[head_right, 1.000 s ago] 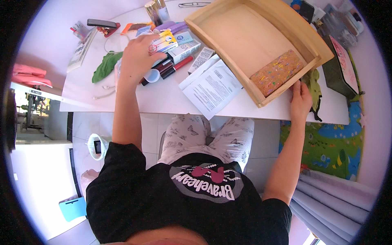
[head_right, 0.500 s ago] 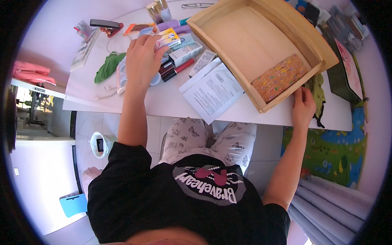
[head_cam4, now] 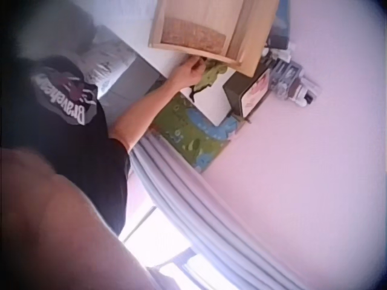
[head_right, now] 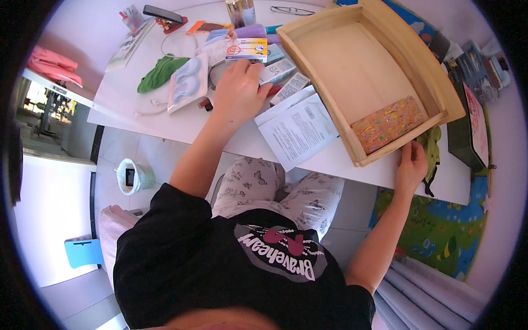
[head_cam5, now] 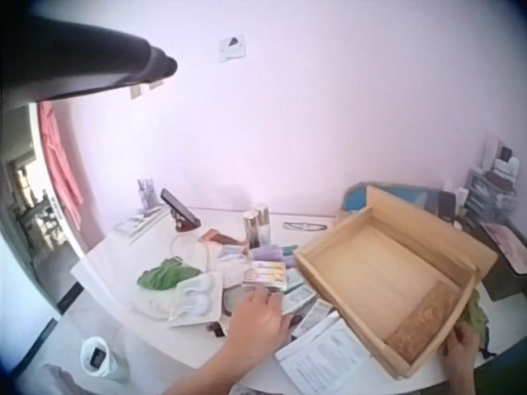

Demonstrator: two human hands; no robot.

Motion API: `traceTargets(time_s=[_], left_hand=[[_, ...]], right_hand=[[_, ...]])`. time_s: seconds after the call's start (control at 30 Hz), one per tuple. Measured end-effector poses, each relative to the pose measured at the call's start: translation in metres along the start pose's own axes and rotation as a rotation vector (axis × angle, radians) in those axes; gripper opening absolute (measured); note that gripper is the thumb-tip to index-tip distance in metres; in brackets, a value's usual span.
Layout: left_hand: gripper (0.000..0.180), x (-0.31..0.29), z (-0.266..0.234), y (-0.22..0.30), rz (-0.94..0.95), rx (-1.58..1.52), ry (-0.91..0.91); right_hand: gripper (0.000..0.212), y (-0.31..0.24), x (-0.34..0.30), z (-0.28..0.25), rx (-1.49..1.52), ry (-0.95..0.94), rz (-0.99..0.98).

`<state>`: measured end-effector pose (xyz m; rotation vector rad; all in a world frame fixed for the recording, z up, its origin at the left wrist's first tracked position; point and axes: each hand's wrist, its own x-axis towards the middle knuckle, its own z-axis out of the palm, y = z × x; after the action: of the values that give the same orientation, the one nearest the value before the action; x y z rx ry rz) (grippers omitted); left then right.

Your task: The person sits on the floor and organizes various small items, including cosmetics, a hair roller, and a phone, into a wooden tray. They wipe the tray with a green cloth and arrange the items neatly inside.

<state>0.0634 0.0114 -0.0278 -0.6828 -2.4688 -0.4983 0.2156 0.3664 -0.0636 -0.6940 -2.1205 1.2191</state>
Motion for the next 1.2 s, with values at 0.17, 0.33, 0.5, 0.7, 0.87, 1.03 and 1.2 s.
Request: traceTargets(time_s=[0.17,0.33,0.5,0.7,0.87,1.03,1.2], left_hand=[[0.029,-0.003,-0.008,0.012,-0.139,-0.146,-0.078],[0.03,-0.005,-0.005,0.01,-0.002,-0.217,-0.023],[0.032,0.01,-0.004,0.015,0.062,-0.166,-0.202],[0.037,0.027,0.005,0.019,0.085,-0.096,-0.304],[0.04,0.041,0.001,0.029,0.025,-0.072,-0.454],[0.042,0.042,0.003,0.027,0.023,-0.107,-0.453],[0.051,0.038,0.006,0.019,0.087,-0.084,-0.465]], right_hand=[[0.022,-0.002,-0.001,0.0,0.007,-0.009,-0.007],[0.022,-0.005,-0.003,0.002,-0.013,0.009,0.007],[0.023,-0.008,-0.004,0.001,0.019,-0.023,-0.004],[0.024,-0.007,-0.004,0.004,0.053,0.005,-0.022],[0.024,-0.005,-0.003,0.001,0.071,-0.01,-0.002],[0.021,-0.007,-0.004,0.0,0.11,-0.016,0.009],[0.02,-0.012,-0.006,0.0,0.088,-0.008,0.032]])
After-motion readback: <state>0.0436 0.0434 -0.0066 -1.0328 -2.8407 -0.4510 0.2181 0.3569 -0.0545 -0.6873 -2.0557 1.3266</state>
